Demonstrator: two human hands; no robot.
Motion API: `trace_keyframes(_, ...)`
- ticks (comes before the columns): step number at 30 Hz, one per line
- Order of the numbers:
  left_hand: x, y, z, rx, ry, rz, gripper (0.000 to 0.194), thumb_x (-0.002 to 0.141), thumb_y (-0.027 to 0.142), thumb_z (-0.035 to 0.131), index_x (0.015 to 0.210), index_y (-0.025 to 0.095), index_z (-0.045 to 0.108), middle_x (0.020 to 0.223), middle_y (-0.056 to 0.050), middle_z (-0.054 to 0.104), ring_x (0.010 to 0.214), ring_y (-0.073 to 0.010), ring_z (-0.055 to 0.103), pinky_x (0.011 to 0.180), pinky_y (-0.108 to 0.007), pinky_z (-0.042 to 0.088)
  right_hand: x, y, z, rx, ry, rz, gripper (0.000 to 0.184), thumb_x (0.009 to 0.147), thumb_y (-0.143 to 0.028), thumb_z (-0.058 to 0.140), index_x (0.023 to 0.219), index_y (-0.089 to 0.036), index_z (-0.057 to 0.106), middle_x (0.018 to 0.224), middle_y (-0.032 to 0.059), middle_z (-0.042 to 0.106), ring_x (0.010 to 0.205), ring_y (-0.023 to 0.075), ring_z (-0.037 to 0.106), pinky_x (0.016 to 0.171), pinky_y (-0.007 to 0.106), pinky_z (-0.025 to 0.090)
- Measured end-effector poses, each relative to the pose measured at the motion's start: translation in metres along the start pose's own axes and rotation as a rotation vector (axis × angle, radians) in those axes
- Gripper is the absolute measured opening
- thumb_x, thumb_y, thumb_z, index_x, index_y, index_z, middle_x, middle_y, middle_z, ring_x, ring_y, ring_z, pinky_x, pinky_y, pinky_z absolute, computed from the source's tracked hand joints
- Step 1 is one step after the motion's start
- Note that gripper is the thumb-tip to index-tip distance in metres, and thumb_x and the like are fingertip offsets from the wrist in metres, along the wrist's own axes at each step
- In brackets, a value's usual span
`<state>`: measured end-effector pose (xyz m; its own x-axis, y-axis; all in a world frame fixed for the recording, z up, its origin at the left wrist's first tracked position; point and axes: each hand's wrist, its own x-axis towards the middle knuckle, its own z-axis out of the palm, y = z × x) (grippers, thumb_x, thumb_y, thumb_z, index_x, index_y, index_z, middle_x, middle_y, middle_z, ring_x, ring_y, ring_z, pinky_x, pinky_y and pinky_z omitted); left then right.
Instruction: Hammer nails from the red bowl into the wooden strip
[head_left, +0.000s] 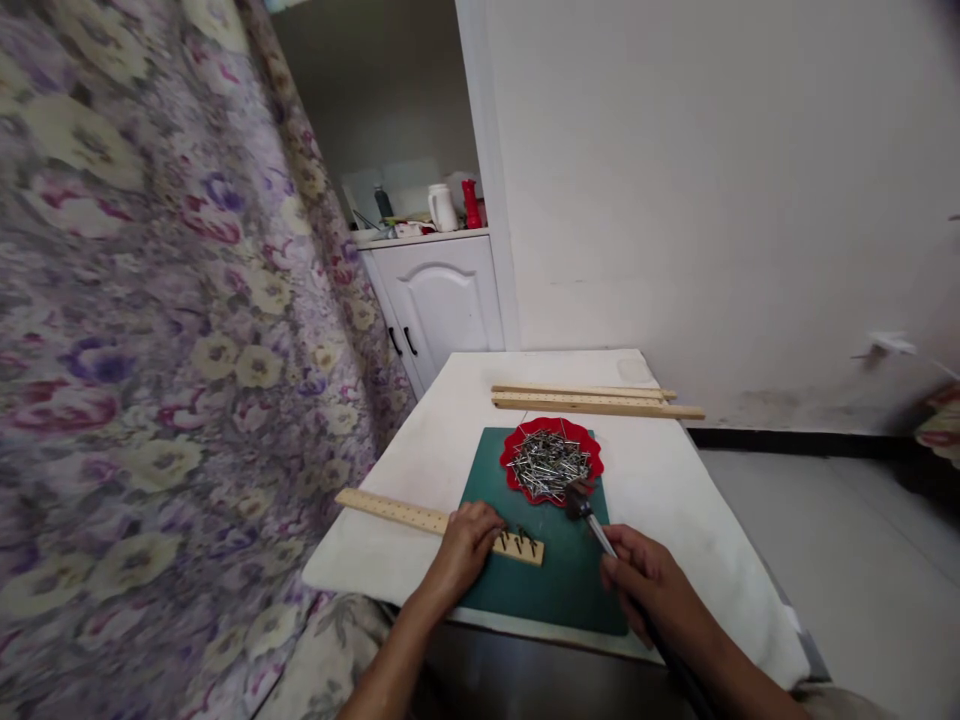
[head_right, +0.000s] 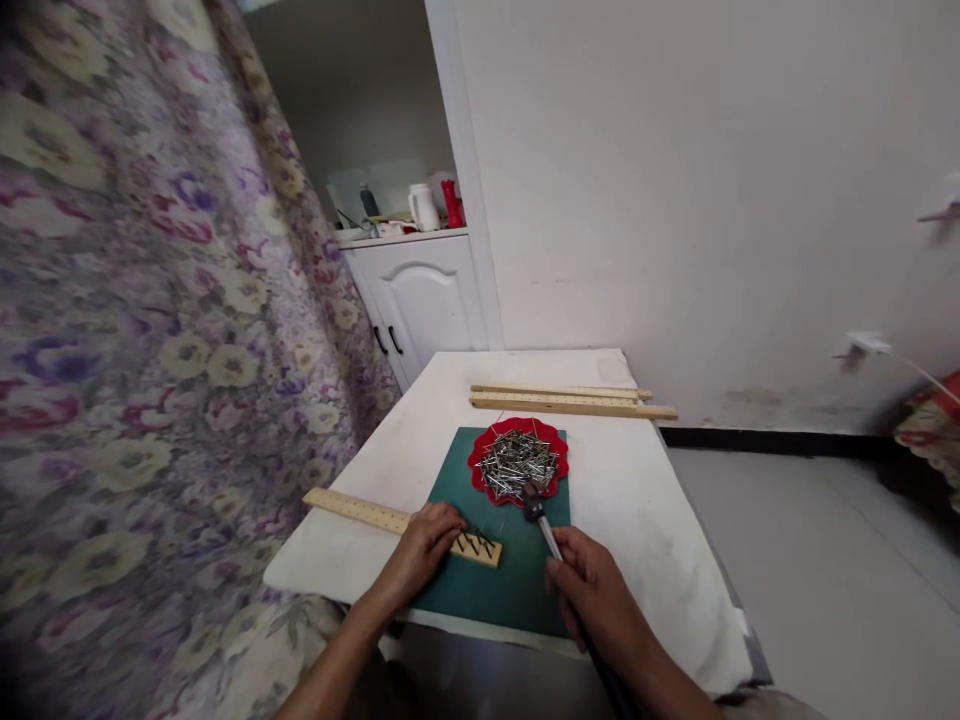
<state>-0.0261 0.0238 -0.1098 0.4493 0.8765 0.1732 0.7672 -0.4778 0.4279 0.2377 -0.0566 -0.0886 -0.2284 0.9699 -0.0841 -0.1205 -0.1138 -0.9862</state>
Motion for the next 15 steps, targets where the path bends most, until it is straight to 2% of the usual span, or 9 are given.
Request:
trace_keyframes(4, -0.008, 0.014, 0.011, 0.029, 0.021, -0.058, 0.024, 0.09, 0.028, 0.042, 0.084, 0.021, 0.064, 0.092, -0.005, 0.061, 0.088, -0.02, 0.051, 0.079, -0.033, 0.038, 0.001, 0.006, 0.002, -0.009, 0.0, 0.009, 0.029, 0.083, -0.04, 0.052, 0.104, -0.019, 0.049, 0.068, -0.0054, 0.054, 0.027, 0.0018, 0.037, 0.026, 0.015, 0.023)
trace_keyframes(8, -0.012, 0.025, 0.018, 0.002, 0.03, -0.051, 0.023, 0.089, 0.026, 0.042, 0.084, 0.021, 0.063, 0.092, -0.006, 0.06, 0.087, -0.0204, 0.051, 0.077, -0.033, 0.038, 0.006, 0.008, 0.01, -0.044, 0.095, -0.031, 0.027, 0.078, -0.032, 0.057, 0.102, -0.02, 0.052, 0.07, -0.0048, 0.053, 0.034, 0.0032, 0.036, 0.03, 0.017, 0.028)
trace_keyframes(12, -0.009, 0.029, 0.017, -0.215, 0.073, -0.013, 0.025, 0.089, 0.021, 0.038, 0.094, 0.02, 0.062, 0.092, -0.007, 0.059, 0.089, -0.0204, 0.053, 0.081, -0.033, 0.041, 0.015, 0.009, 0.016, -0.122, 0.204, -0.101, 0.03, 0.076, -0.027, 0.056, 0.105, -0.02, 0.051, 0.071, -0.0037, 0.051, 0.048, 0.0091, 0.044, 0.037, 0.018, 0.035)
trace_keyframes(15, -0.007, 0.032, 0.013, -0.399, 0.064, 0.004, 0.028, 0.086, 0.016, 0.039, 0.105, 0.019, 0.058, 0.099, -0.007, 0.059, 0.096, -0.0197, 0.053, 0.086, -0.033, 0.043, 0.02, 0.013, 0.017, -0.166, 0.222, -0.132, 0.031, 0.078, -0.027, 0.054, 0.108, -0.019, 0.05, 0.075, -0.0019, 0.055, 0.049, 0.0102, 0.045, 0.039, 0.02, 0.037)
